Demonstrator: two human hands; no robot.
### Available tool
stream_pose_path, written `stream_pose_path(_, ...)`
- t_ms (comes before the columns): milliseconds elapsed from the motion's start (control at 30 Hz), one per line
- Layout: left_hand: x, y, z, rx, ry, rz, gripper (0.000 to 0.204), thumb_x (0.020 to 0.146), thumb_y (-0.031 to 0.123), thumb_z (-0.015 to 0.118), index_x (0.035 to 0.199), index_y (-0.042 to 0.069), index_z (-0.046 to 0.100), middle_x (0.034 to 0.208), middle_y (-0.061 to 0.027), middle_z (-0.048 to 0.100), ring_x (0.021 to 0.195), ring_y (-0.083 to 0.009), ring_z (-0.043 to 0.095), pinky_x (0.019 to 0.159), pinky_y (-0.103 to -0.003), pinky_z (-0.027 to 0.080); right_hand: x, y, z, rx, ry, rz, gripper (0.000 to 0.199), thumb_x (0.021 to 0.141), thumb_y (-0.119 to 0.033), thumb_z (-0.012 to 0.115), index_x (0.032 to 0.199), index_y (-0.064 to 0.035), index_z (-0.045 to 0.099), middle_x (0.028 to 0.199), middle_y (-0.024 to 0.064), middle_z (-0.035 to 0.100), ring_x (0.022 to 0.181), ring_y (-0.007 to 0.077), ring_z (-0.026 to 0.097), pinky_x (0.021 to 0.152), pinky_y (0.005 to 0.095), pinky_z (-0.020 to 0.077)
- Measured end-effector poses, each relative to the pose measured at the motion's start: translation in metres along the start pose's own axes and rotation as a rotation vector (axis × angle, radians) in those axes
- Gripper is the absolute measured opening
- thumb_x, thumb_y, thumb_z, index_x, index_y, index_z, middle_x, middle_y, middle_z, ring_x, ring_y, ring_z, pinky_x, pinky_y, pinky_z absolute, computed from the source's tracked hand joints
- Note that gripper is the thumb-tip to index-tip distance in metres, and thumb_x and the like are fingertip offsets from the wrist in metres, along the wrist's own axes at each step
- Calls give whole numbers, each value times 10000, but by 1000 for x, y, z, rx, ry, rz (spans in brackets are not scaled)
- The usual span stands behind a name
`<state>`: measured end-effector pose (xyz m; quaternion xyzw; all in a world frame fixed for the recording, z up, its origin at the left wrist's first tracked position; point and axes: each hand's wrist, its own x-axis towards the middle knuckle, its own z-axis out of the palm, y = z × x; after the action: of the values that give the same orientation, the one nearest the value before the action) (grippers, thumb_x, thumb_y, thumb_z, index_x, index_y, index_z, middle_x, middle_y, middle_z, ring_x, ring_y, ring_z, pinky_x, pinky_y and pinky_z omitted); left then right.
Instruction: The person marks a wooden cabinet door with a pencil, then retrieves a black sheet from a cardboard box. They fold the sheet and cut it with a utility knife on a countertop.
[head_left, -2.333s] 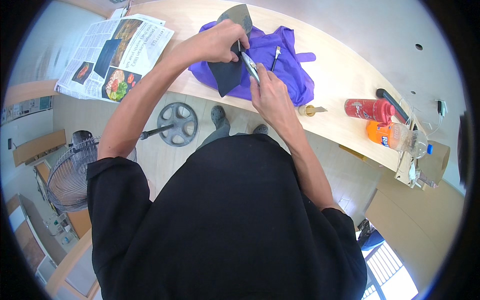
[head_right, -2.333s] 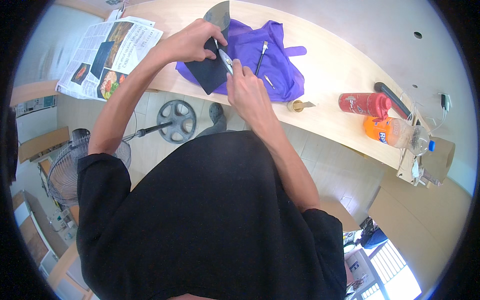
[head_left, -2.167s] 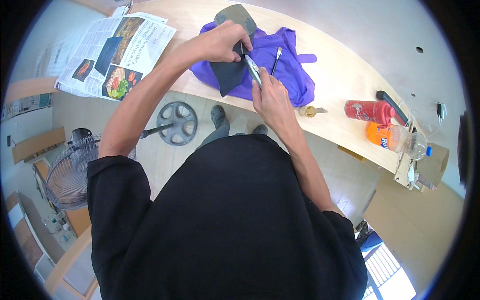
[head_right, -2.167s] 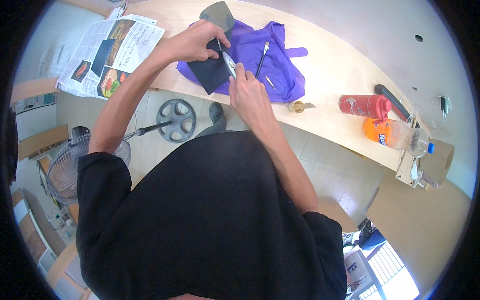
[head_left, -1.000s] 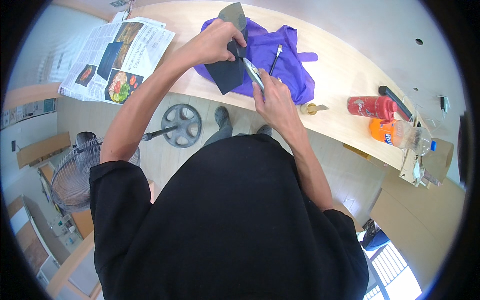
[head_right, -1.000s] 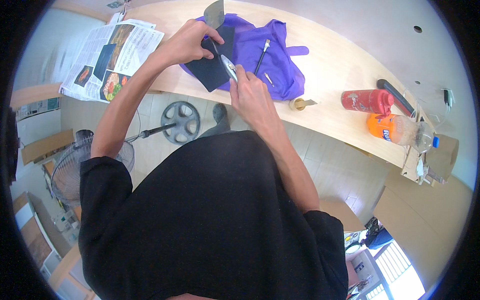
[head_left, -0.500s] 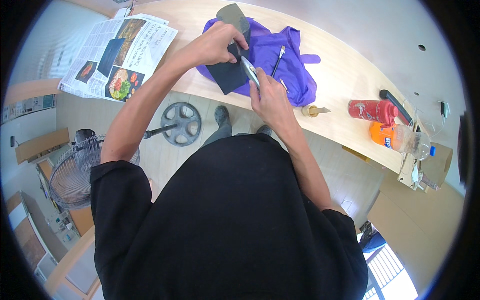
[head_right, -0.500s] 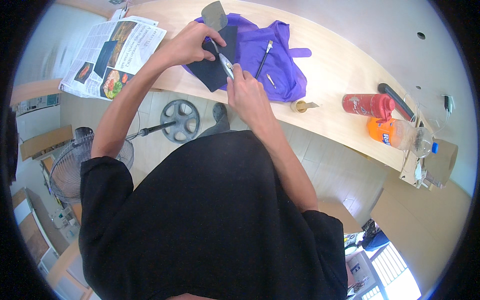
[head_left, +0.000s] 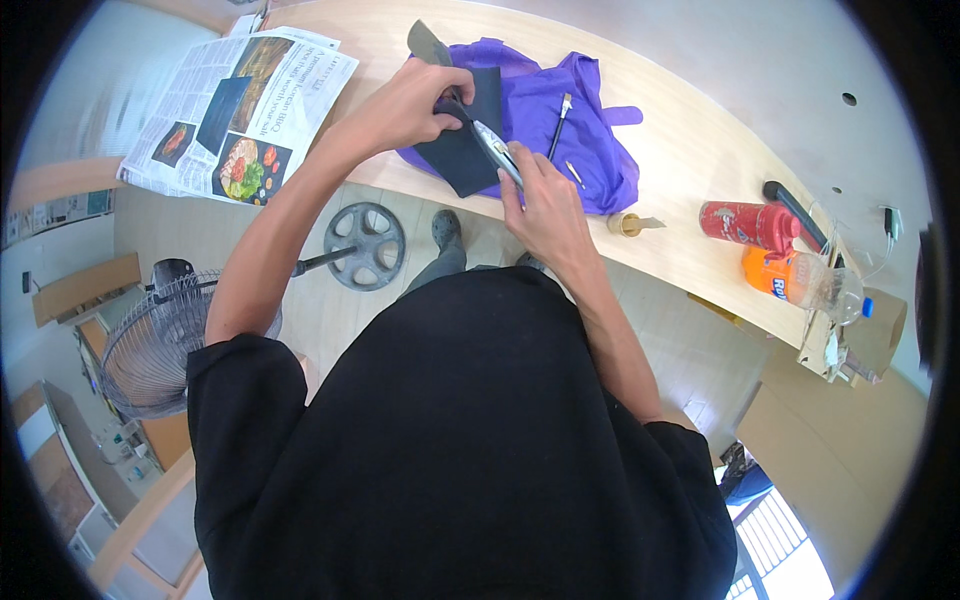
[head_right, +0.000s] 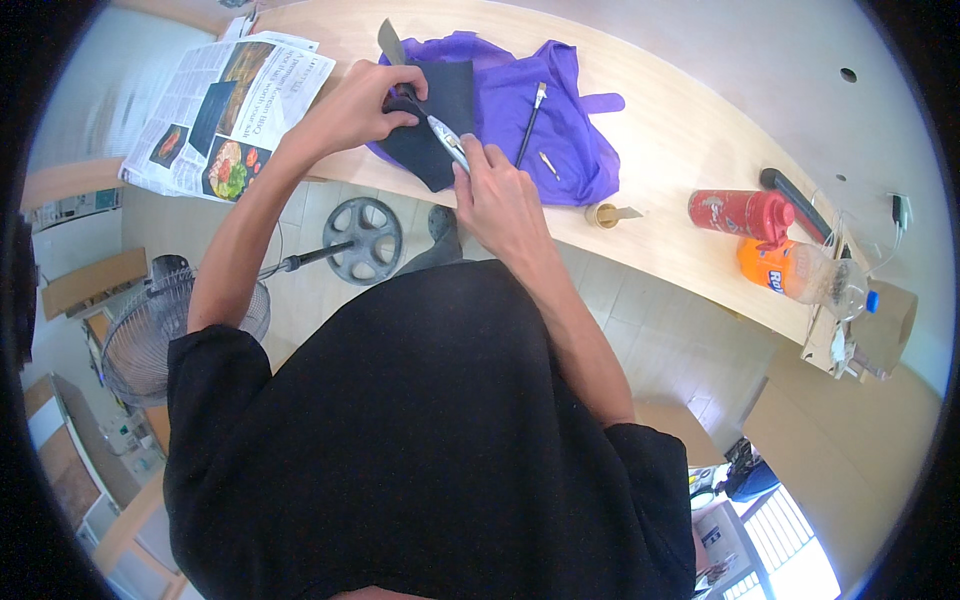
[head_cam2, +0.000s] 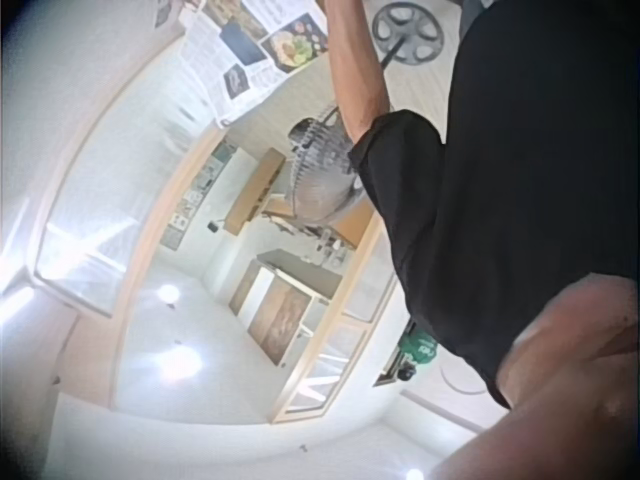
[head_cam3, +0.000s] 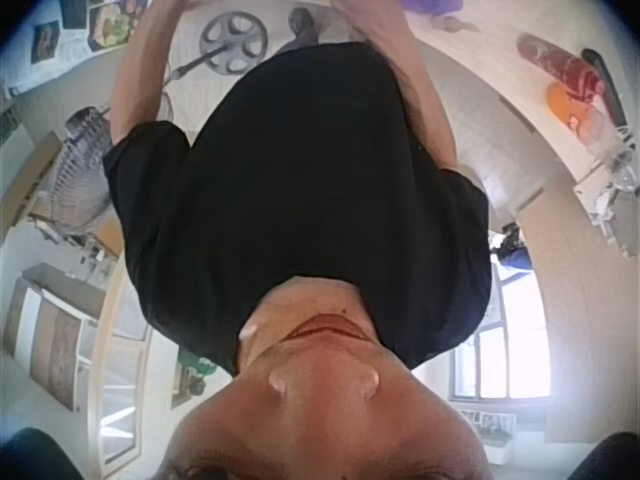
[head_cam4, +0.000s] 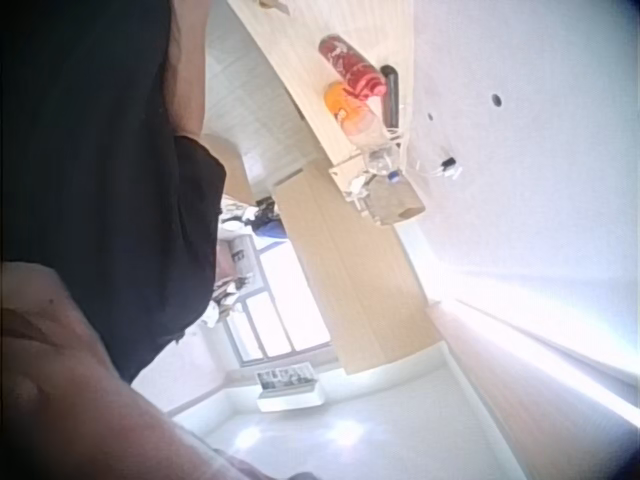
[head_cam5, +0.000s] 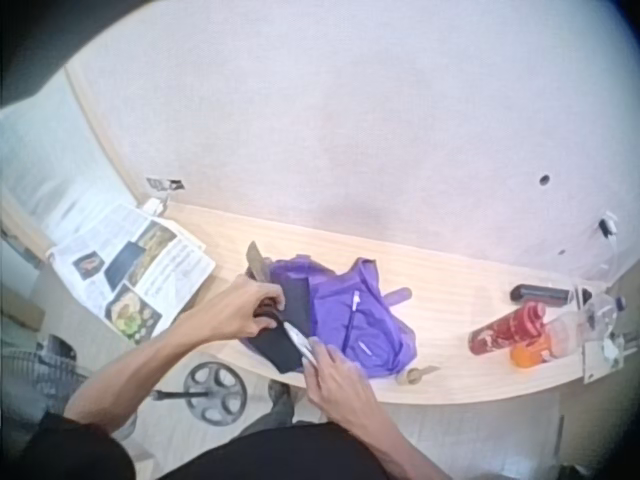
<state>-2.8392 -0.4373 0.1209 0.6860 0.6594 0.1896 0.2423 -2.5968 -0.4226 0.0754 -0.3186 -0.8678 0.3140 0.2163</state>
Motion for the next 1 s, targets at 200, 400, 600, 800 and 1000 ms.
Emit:
stream_pose_path(200, -35, -13, -16, -145, 87, -209, 352, 794, 30, 828, 1136, 61, 749, 1047, -114, 762, 938, -199, 707, 819, -344, 547, -11, 31, -6, 206, 177, -43, 318, 947, -147, 661, 1227, -8, 604, 952, 195, 689, 669, 345, 668, 619, 416, 530)
stream_pose_path(400, -83, 0, 21, -485, 570, -300, 343, 802, 29, 853, 1126, -3, 744, 1121, -110, 738, 1009, -154, 676, 899, -298, 546, -11, 45, -4, 881, 264, 539, 390, 937, -261, 770, 1154, 0, 577, 728, 17, 587, 526, 81, 525, 477, 271, 429)
stream_pose_path(600, -117, 38, 82, -799, 617, -313, 533, 844, 37, 813, 1334, -28, 615, 1159, -115, 711, 1032, -187, 686, 883, -319, 562, 25, 45, -53, 1000, 183, 434, 482, 873, -224, 841, 1190, 16, 569, 718, 7, 574, 534, 84, 524, 495, 253, 432)
stream_pose_path(800, -110, 66, 0, -281, 219, -325, 722, 779, 182, 857, 1423, 28, 570, 1263, -193, 651, 1040, -251, 690, 933, -364, 528, 69, 18, -124, 542, -112, -24, 354, 820, -122, 857, 1082, -6, 650, 905, 8, 612, 849, 106, 563, 779, 273, 477)
stream_pose_path(1000, -33, 85, -45, 98, 410, 315, 631, 737, 201, 876, 1304, 47, 644, 1063, -183, 729, 1024, -306, 695, 1115, -418, 393, 91, -20, -151, 386, -298, -175, 347, 818, -96, 847, 1103, -15, 664, 951, 5, 616, 905, 104, 560, 846, 287, 472)
